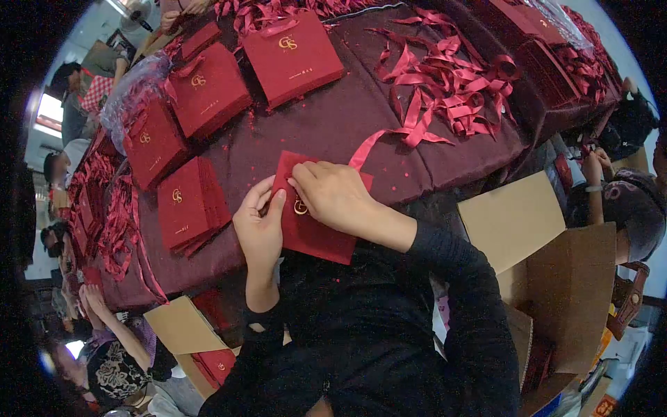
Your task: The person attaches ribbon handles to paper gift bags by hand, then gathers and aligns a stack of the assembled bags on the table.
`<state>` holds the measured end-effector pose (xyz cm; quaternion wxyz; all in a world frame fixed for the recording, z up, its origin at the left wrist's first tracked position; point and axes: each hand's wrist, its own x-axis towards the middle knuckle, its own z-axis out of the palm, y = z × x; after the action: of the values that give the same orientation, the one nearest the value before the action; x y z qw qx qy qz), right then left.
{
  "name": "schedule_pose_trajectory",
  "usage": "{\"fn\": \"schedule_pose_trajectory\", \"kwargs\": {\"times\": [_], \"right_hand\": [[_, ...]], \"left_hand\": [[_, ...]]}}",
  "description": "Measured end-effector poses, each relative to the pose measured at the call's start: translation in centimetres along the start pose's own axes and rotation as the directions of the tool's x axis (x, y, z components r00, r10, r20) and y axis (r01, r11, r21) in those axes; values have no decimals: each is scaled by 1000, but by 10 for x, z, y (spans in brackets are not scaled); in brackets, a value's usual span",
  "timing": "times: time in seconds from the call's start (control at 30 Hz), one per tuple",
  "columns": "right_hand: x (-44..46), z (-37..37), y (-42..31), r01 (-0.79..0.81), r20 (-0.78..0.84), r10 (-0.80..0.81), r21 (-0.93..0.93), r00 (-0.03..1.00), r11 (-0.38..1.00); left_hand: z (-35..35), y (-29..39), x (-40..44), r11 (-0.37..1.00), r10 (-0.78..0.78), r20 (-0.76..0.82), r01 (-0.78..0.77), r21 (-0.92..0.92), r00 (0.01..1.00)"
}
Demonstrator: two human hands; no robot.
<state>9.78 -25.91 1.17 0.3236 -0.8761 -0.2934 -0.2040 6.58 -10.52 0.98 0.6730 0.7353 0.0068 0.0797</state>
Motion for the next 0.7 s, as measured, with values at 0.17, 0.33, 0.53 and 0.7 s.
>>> {"fn": "schedule_pose_trajectory", "kwargs": {"times": [0.17,0.33,0.53,0.7], "right_hand": [[2,-2,-5,18,-16,-18,-16,1000,1000],[6,-4,-11,-63,59,65,-23,996,998],[7,-4,-17,-84,126,107,-178,986,980],[11,-7,-3,51,12,-52,-446,999,894]], "left_hand": [[4,3,-4,984,103,-38,-97,148,994],[6,6,-6,971,132,-27,-124,205,991],[7,-7,-7,945,216,-51,-196,261,975],[-3,-2,4,830,-311,69,307,-466,948]]}}
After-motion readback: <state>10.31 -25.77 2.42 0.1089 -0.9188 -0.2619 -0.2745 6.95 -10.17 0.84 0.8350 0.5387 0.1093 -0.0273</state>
